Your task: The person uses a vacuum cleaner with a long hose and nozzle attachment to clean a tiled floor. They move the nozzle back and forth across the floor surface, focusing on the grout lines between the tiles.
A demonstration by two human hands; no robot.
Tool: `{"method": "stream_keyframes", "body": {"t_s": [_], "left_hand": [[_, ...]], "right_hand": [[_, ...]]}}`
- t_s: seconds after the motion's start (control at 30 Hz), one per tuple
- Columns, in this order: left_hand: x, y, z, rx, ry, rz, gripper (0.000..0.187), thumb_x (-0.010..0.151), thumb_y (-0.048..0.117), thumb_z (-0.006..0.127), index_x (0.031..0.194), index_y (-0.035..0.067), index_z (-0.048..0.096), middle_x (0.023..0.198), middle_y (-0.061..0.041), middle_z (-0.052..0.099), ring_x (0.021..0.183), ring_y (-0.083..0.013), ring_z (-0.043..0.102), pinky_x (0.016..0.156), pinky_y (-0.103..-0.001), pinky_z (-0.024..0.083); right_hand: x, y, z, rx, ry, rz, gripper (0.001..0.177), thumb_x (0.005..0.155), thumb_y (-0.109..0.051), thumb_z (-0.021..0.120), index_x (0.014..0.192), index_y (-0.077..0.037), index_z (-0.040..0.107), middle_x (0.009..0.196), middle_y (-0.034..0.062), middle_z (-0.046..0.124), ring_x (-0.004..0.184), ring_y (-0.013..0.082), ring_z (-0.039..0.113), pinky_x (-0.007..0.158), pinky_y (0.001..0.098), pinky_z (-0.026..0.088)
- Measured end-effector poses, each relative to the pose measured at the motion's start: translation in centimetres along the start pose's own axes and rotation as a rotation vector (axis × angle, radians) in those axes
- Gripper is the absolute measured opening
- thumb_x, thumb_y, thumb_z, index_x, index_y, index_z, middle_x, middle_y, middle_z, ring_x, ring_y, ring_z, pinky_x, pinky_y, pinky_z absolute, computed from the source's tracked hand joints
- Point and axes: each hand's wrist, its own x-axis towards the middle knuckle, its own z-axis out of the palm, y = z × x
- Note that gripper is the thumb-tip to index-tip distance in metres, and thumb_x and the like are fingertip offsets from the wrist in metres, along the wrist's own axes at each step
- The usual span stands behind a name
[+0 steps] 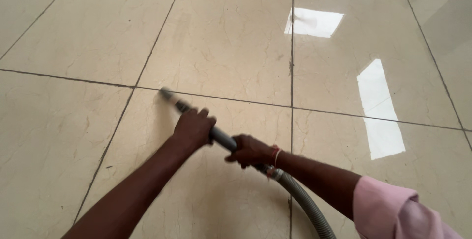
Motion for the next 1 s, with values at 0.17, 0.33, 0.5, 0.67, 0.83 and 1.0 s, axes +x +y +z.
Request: {"method": "stream_keyframes", "body": {"t_s": [0.17,0.33,0.5,0.67,0.83,1.0], "left_hand": [[-6.7,2.0,-0.2,-0.074,-0.280,-0.076,0.055,0.072,0.044,0.092,0.113,0.015,0.069,0.118,-0.010,0.064,0.110,-0.0318,0.063,0.090,-0.046,0.057],[-7.2,0.8,1.0,-0.076,-0.257,-0.152,0.049,0.080,0.044,0.085,0.116,0.017,0.067,0.112,-0.009,0.066,0.104,-0.0289,0.067,0.084,-0.045,0.060],[-2.5,-3.3,1.3,-0.085,0.119,-0.101,0.036,0.080,0.037,0.081,0.109,0.017,0.071,0.109,-0.007,0.068,0.108,-0.0269,0.066,0.090,-0.043,0.057],[-1.0,-3.3,1.7,-0.184,0.200,-0.069,0.033,0.081,0.026,0.081,0.111,0.015,0.072,0.116,-0.005,0.068,0.119,-0.0260,0.062,0.100,-0.042,0.054],[-3.8,0.9,4.5,-0.085,0.223,0.032,0.053,0.079,0.031,0.080,0.127,0.013,0.065,0.135,-0.012,0.060,0.136,-0.0385,0.045,0.108,-0.049,0.043],[-3.4,1.7,5.2,-0.084,0.191,0.098,0.059,0.085,0.037,0.077,0.136,0.014,0.059,0.144,-0.012,0.055,0.143,-0.0365,0.040,0.116,-0.050,0.037]], "right_hand": [[-1.3,1.4,3.1,0.021,-0.288,-0.032,0.043,0.086,-0.029,0.081,0.114,-0.001,0.064,0.077,0.0065,0.069,0.063,0.0135,0.067,0.055,0.0297,0.057],[0.8,1.9,3.9,0.102,-0.303,-0.128,0.034,0.086,-0.027,0.081,0.103,-0.002,0.066,0.077,0.0061,0.068,0.065,0.0135,0.066,0.056,0.0309,0.058],[3.6,-0.9,1.0,-0.058,0.053,-0.148,0.039,0.082,-0.033,0.079,0.108,-0.005,0.069,0.079,0.0079,0.073,0.062,0.0169,0.068,0.056,0.0338,0.057],[2.6,-1.7,0.3,-0.123,0.155,-0.076,0.043,0.079,-0.039,0.079,0.107,-0.007,0.069,0.081,0.0087,0.076,0.065,0.0194,0.073,0.060,0.0351,0.059],[-1.5,-0.2,1.8,-0.405,0.124,-0.057,0.051,0.079,-0.054,0.084,0.102,-0.009,0.074,0.085,0.0085,0.072,0.073,0.0221,0.065,0.067,0.0381,0.051],[-2.4,1.6,1.5,-0.154,0.084,0.016,0.048,0.082,-0.049,0.078,0.103,-0.007,0.072,0.081,0.0132,0.075,0.069,0.0242,0.071,0.064,0.0393,0.057]]}}
